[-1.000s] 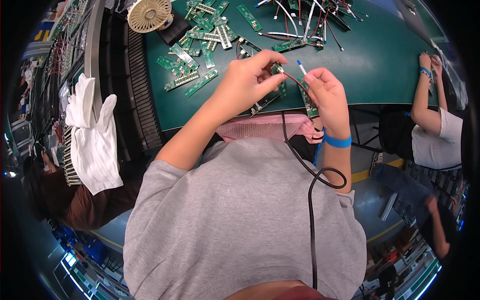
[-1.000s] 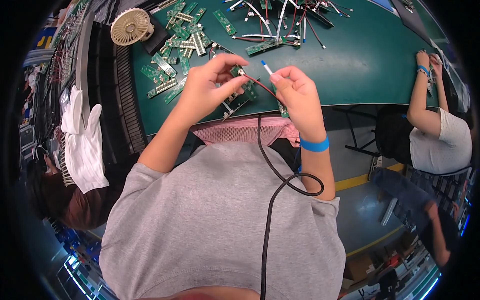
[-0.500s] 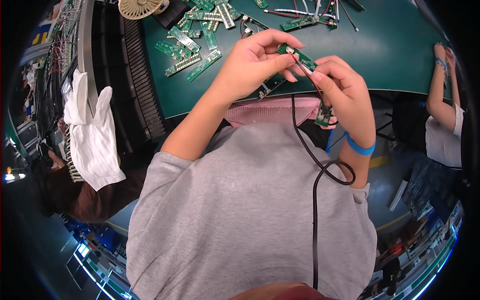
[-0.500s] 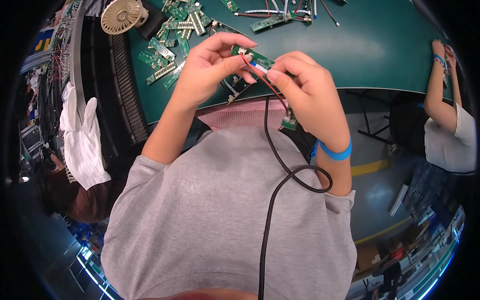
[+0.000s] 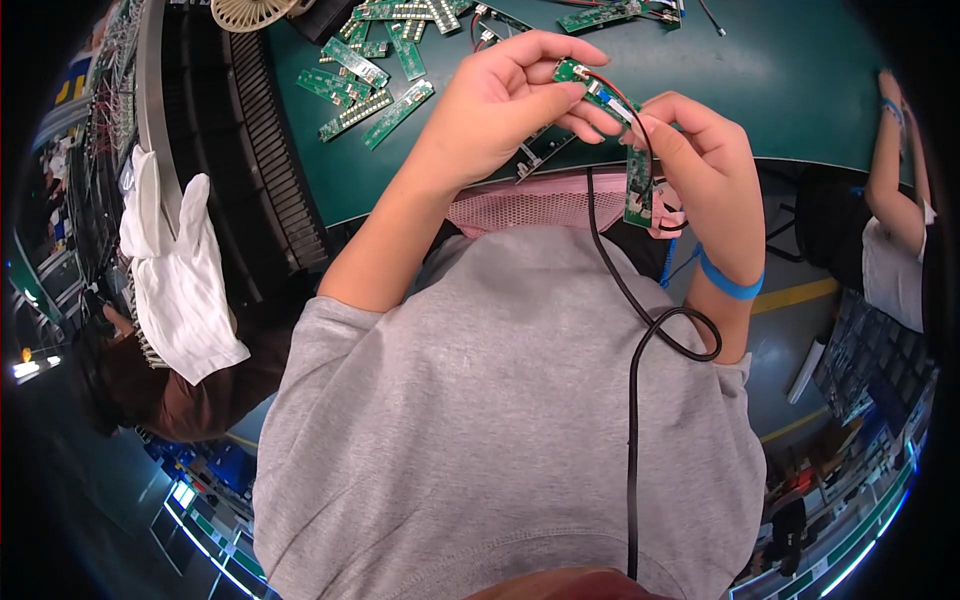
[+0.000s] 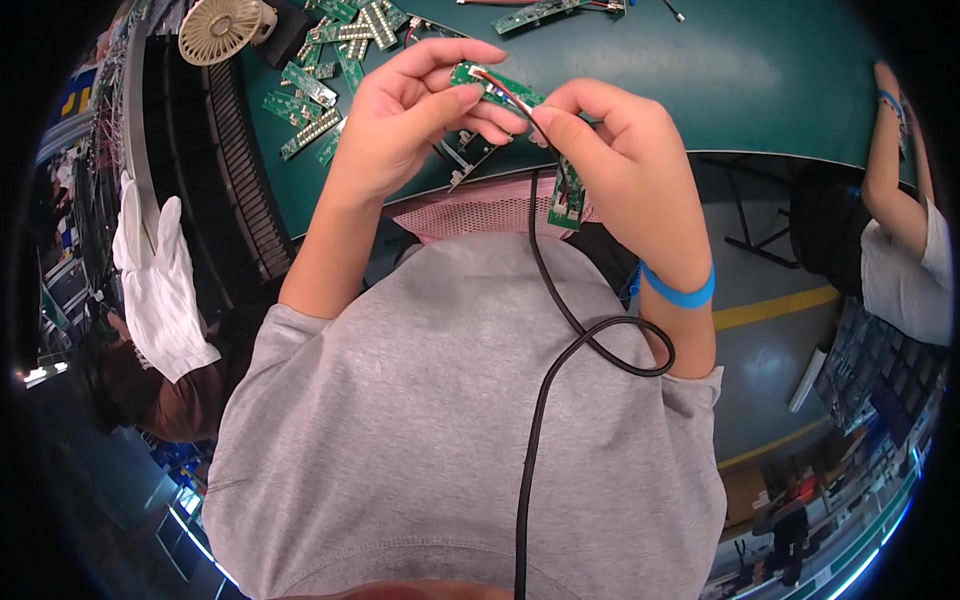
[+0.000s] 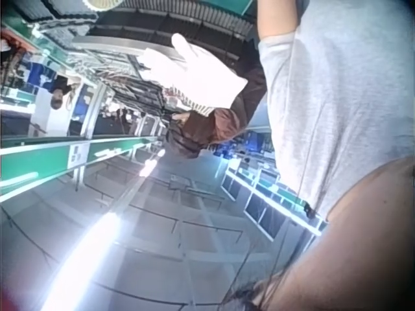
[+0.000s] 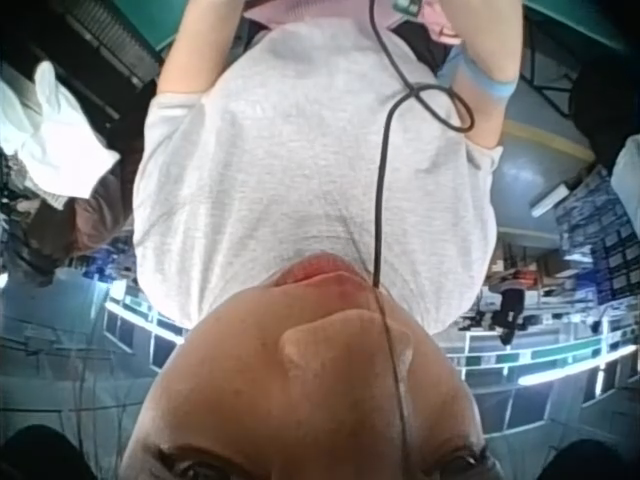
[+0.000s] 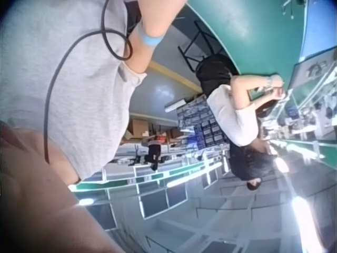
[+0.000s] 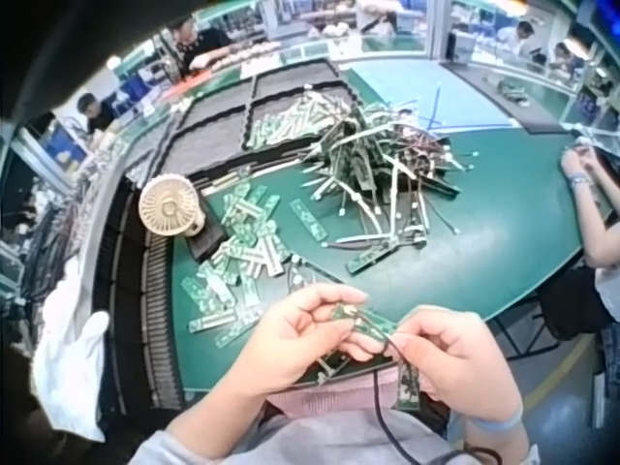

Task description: The person connects wires and connectors to printed circuit boards by hand as part of an assembly line process.

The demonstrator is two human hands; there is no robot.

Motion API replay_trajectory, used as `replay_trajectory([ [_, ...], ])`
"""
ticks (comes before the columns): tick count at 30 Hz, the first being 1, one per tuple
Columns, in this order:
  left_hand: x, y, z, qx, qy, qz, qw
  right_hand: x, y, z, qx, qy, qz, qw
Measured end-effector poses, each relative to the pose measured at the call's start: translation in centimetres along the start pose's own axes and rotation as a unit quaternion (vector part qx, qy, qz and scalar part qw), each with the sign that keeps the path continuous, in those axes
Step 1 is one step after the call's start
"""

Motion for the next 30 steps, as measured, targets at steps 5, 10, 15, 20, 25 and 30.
replay_trajectory([
  [5,-0.37,-0.15,-0.24,0.017,-0.007,-0.006,1.000,-0.14,-0.02,0.13,0.013,0.008,-0.034,0.999],
  [10,-0.32,-0.25,-0.21,0.035,-0.002,-0.006,0.999,0.01,-0.30,0.03,0.021,0.018,-0.034,0.999],
  [15,-0.54,-0.30,-0.10,0.036,-0.003,-0.008,0.999,0.01,-0.15,-0.23,0.019,0.011,-0.017,1.000],
  [20,-0.79,-0.39,-0.03,0.049,-0.004,-0.004,0.999,-0.08,-0.31,-0.27,0.013,0.028,-0.034,0.999],
  [25,-0.73,-0.27,-0.02,0.061,-0.003,0.001,0.998,-0.03,-0.14,-0.31,-0.004,0.033,-0.047,0.998],
  [30,-0.70,-0.41,-0.18,0.064,0.001,-0.007,0.998,0.11,-0.02,-0.12,0.000,0.033,-0.047,0.998],
])
Point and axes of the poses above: each hand's wrist, its own x-axis towards the middle knuckle, its own z-axis out of the back of the hand, y = z × x, the point moved 3 cm from there along x, towards the middle knuckle, and after that the axes turned 15 degrees about -x, right-handed, at the moved point
